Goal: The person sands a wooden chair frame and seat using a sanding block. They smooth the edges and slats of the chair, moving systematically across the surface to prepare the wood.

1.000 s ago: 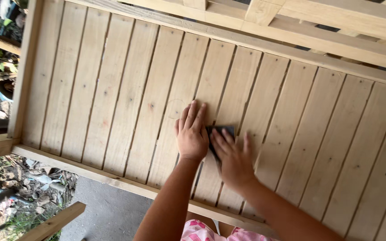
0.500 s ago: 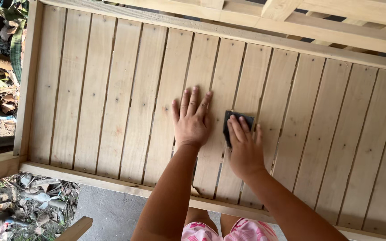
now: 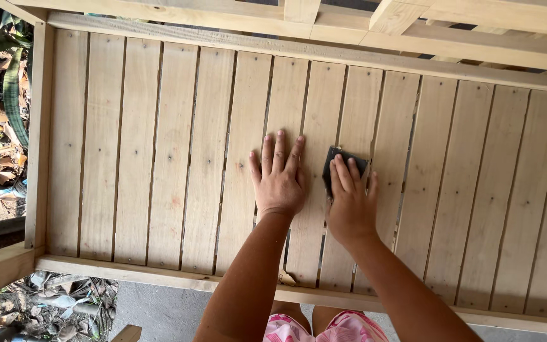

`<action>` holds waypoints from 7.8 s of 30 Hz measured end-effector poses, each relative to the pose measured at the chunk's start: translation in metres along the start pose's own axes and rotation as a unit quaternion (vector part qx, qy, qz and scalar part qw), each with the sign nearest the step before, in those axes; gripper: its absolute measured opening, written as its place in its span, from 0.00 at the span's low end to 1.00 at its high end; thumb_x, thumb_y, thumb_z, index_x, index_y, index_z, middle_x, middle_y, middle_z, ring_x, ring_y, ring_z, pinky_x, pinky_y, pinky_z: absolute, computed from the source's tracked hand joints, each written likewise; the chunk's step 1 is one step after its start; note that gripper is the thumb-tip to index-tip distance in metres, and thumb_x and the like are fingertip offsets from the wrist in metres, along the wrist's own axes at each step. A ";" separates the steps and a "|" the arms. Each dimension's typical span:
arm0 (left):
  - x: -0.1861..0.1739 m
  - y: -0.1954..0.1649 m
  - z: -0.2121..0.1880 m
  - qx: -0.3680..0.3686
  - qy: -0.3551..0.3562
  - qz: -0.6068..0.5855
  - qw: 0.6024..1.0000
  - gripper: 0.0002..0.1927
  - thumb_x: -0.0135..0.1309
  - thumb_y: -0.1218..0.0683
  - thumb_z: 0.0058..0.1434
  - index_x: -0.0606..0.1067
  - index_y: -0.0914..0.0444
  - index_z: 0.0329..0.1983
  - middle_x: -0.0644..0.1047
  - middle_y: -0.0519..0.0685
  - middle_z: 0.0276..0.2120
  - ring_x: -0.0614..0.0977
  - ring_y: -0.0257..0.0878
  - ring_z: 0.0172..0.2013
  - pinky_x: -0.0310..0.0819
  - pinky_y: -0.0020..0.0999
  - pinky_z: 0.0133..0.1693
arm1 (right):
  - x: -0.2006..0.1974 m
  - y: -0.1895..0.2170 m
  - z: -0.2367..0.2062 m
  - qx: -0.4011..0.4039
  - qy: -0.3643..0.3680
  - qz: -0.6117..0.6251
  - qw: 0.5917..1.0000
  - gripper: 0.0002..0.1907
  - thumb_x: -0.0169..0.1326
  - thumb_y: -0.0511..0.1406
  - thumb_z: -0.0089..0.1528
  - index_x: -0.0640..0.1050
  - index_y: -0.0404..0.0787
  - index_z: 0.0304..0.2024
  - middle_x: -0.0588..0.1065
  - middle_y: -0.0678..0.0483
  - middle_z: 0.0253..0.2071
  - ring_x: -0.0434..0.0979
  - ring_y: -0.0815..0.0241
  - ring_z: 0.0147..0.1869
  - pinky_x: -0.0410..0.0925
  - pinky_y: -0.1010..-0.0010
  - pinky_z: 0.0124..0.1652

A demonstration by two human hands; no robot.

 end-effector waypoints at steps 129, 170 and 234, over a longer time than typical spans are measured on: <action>0.014 -0.042 -0.193 0.173 0.135 0.075 0.973 0.29 0.45 0.55 0.62 0.66 0.66 0.68 0.60 0.49 0.72 0.58 0.41 0.73 0.39 0.71 0.67 | 0.051 -0.096 -0.005 -0.002 -0.120 0.071 0.990 0.39 0.36 0.55 0.72 0.54 0.42 0.79 0.46 0.52 0.82 0.38 0.46 0.84 0.33 0.43 0.74; 0.014 -0.079 -0.007 0.128 0.085 0.057 0.987 0.32 0.43 0.67 0.60 0.64 0.68 0.70 0.60 0.51 0.73 0.58 0.46 0.74 0.52 0.53 0.70 | 0.004 -0.099 0.068 0.008 -0.094 0.074 0.993 0.46 0.37 0.58 0.67 0.47 0.40 0.78 0.41 0.52 0.81 0.32 0.53 0.84 0.27 0.41 0.73; -0.031 -0.036 0.124 0.144 0.071 0.190 0.969 0.31 0.53 0.59 0.59 0.68 0.61 0.69 0.60 0.42 0.74 0.66 0.39 0.65 0.63 0.63 0.59 | 0.004 -0.039 0.092 0.143 -0.107 0.120 0.977 0.41 0.36 0.58 0.68 0.50 0.50 0.80 0.36 0.37 0.80 0.29 0.38 0.84 0.27 0.37 0.72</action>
Point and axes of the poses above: each hand's wrist, its own z-axis towards the middle knuckle, its own x-axis out of the palm, y = z × x, the point moved 3 cm from there along z, towards the middle knuckle
